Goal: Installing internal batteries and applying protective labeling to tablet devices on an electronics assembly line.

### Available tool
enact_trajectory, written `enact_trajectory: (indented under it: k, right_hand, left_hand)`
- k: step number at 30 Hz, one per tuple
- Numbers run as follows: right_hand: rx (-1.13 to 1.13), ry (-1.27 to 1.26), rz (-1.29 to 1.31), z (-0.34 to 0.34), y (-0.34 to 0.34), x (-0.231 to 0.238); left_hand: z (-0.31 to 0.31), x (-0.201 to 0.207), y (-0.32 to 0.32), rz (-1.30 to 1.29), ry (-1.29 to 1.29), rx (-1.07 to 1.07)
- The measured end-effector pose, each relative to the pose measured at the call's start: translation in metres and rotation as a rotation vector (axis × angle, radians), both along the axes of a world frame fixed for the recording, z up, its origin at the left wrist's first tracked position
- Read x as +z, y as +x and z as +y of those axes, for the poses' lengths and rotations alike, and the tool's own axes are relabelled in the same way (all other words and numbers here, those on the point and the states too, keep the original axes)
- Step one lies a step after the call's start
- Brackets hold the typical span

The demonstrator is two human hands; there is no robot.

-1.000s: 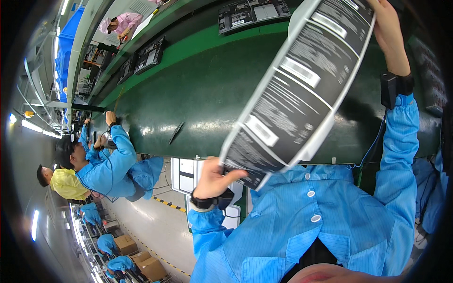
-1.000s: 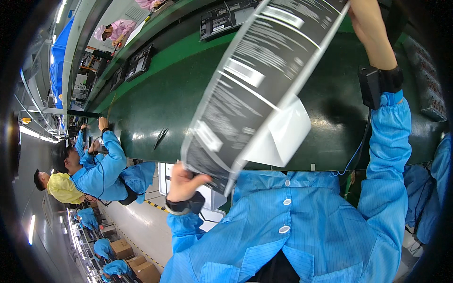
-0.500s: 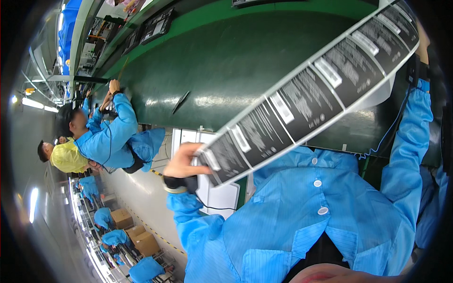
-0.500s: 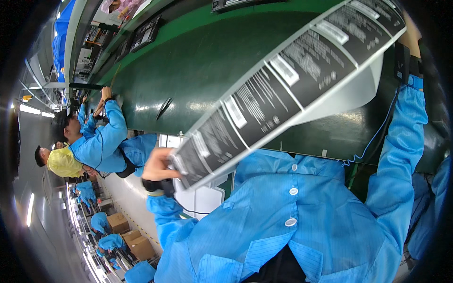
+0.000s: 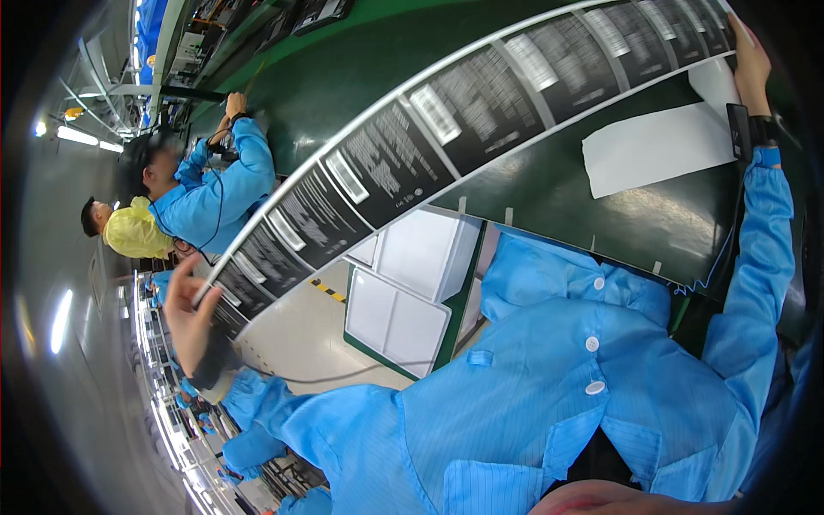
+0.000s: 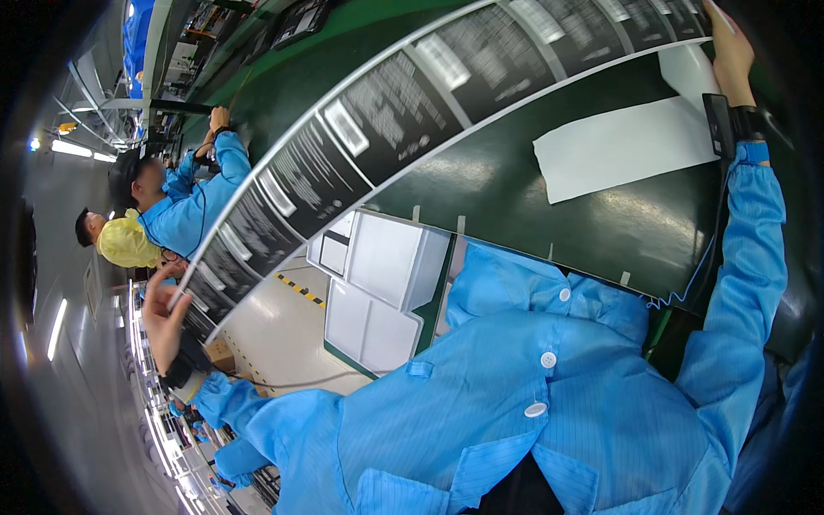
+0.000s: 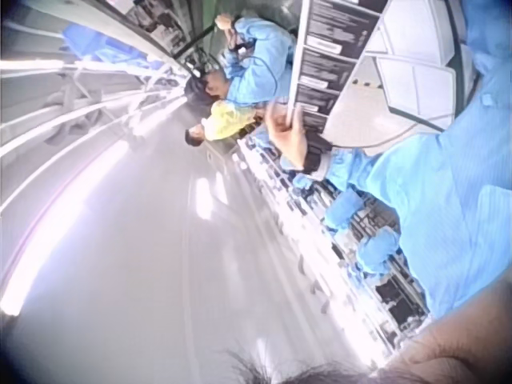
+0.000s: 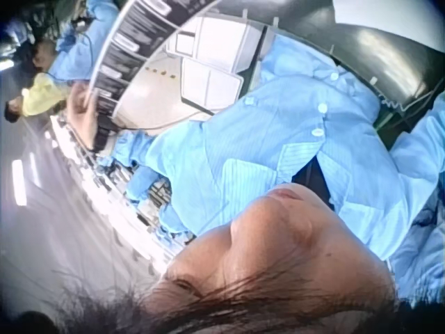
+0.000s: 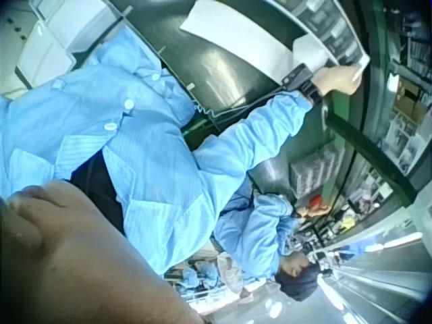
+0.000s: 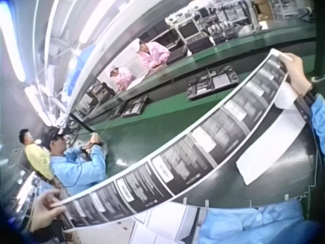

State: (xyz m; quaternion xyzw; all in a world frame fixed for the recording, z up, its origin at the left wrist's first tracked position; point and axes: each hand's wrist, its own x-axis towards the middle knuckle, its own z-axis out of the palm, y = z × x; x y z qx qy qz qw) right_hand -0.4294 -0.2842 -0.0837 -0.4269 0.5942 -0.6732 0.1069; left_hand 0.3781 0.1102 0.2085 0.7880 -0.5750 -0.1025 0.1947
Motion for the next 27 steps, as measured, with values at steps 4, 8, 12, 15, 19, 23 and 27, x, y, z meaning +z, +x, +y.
enact_trajectory:
  k: [4, 8, 12, 15, 19, 23, 27]
  right_hand:
    - [0.269, 0.001, -0.169, 0.014, 0.082, 0.029]
    - [0.531, 0.090, -0.072, 0.037, 0.148, 0.061]
    - [0.595, 0.108, 0.045, 0.042, 0.235, 0.049]
    - [0.604, 0.198, 0.391, 0.013, 0.224, 0.019]
    - [0.498, 0.121, 0.576, -0.005, 0.222, 0.005]
    - [0.652, 0.430, 0.561, -0.001, 0.243, 0.029]
    - [0.570, 0.157, 0.613, 0.033, 0.236, 0.069]
  left_hand:
    - [0.043, -0.055, 0.032, 0.120, 0.247, 0.158]
    - [0.092, -0.182, 0.087, 0.282, 0.480, 0.283]
    - [0.127, -0.312, 0.099, 0.150, 0.523, 0.293]
    - [0.072, -0.348, 0.098, 0.139, 0.085, 0.303]
    - [-0.061, -0.350, 0.038, 0.070, -0.006, 0.171]
    - [-0.086, -0.387, 0.058, -0.041, 0.195, 0.254]
    - [-0.073, -0.392, 0.116, 0.203, 0.247, 0.263]
